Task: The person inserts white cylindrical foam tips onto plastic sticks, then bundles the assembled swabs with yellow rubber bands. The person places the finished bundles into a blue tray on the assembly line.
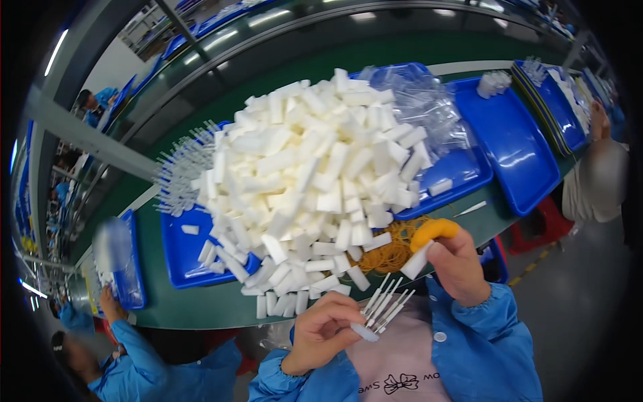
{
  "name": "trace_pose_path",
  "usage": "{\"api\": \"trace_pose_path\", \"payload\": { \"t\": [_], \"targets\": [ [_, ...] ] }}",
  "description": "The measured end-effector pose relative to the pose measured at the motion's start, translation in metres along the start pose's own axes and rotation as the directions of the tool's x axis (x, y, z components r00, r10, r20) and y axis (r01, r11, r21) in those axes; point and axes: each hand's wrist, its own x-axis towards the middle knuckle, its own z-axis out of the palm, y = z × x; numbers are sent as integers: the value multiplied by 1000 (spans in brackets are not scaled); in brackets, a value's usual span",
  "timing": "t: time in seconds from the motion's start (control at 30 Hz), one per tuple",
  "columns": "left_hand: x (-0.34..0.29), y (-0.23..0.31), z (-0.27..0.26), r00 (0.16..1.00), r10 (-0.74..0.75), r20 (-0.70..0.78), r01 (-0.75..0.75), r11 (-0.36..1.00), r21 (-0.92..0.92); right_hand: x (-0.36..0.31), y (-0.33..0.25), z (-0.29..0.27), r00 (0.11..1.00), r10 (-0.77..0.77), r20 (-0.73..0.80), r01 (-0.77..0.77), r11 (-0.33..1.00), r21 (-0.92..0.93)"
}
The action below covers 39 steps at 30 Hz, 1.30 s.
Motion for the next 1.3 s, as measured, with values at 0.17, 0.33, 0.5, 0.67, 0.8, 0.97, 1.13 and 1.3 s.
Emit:
{"api": "trace_pose_path", "payload": {
  "t": [0.17,0.33,0.5,0.67,0.8,0.97,1.13,1.3],
  "targets": [
    [4,1,3,999,-25,-21,27,997,71,-1,3,-3,999,15,44,-17,999,44],
    [6,4,0,997,-71,-12,71,995,62,0,2,-6,998,35,60,-36,999,17],
    [7,2,3,994,-98,-48,104,986,130,-1,4,-7,991,53,121,-54,999,5],
    [5,0,3,990,-20,-139,75,912,403,-1,-2,-15,977,-59,203,108,965,-238],
    [7,-9,1,989,90,-114,-36,912,409,-8,3,-10,990,-63,126,73,994,-76],
    [11,-10,-1,995,85,-45,-59,908,414,-12,4,-8,971,-142,192,197,931,-307],
    [18,-8,6,995,68,-72,-36,928,372,-12,2,-5,959,-146,241,197,959,-201],
    [21,-8,7,992,109,-62,-71,893,444,-18,10,3,965,-167,200,206,960,-189]
  ]
}}
